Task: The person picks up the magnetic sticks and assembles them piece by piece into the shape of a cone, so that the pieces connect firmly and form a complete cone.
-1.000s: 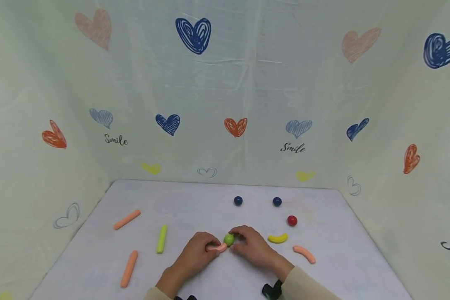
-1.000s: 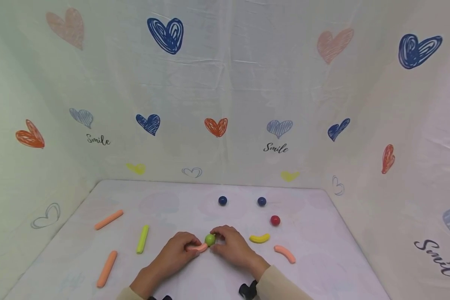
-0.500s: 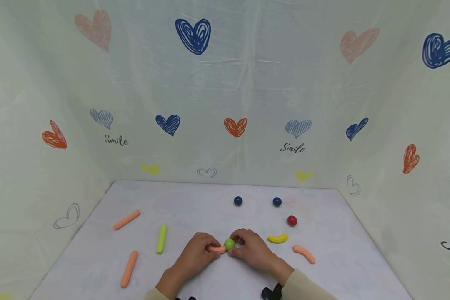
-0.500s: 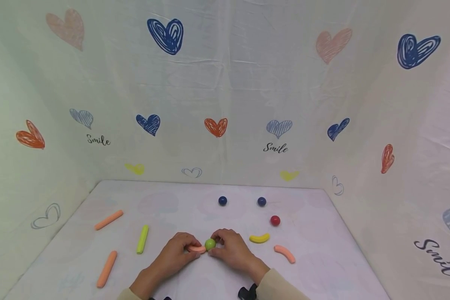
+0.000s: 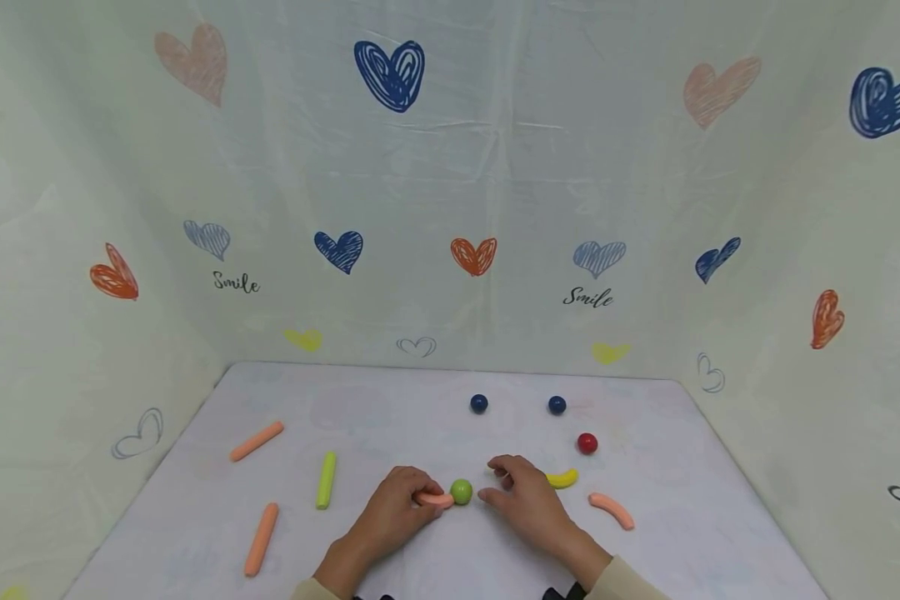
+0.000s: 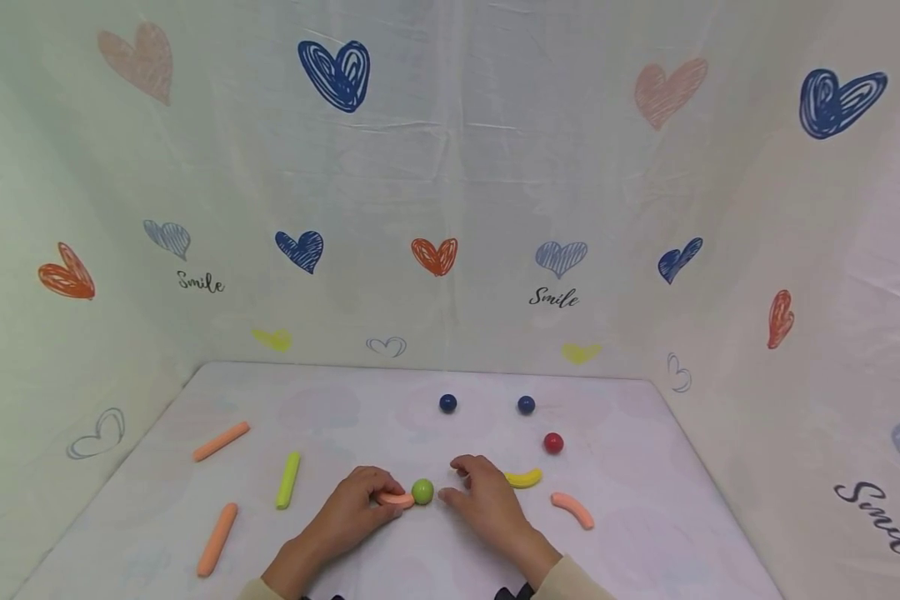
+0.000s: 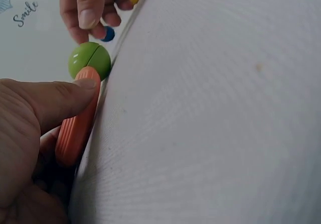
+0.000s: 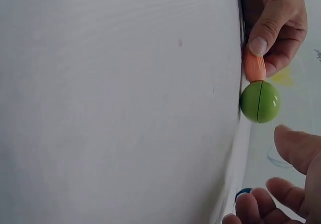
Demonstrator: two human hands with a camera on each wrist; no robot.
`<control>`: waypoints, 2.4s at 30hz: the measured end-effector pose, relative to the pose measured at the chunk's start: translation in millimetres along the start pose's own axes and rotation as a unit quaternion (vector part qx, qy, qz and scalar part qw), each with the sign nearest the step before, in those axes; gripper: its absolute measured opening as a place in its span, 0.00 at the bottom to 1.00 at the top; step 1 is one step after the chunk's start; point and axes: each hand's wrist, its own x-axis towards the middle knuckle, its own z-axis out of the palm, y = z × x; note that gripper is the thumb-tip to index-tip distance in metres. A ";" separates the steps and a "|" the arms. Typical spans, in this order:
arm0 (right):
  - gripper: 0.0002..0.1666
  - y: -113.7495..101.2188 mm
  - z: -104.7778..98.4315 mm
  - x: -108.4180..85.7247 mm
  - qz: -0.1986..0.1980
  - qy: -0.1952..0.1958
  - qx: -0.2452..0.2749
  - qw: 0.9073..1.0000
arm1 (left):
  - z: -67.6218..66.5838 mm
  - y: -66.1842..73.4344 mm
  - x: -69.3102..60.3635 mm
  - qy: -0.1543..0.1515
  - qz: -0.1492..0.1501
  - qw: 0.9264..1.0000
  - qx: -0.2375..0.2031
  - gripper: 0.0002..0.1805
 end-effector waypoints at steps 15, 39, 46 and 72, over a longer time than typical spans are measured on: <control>0.30 46.4 -59.6 -40.5 0.084 0.131 -0.027 0.987 | 0.8 -0.1 -0.5 -0.001 -0.002 1.000 0.001 0.07; 0.50 75.9 -75.3 -76.0 0.222 0.057 0.052 0.972 | -0.7 1.5 -0.7 -0.017 -0.022 1.000 -0.006 0.07; 0.53 91.3 -78.0 -71.9 0.179 0.042 0.038 0.982 | -0.2 0.6 -1.0 -0.021 -0.026 0.999 -0.008 0.07; 0.62 87.2 -68.1 -53.2 0.216 0.017 -0.007 0.976 | -2.2 0.9 -0.9 -0.028 -0.023 0.999 -0.005 0.07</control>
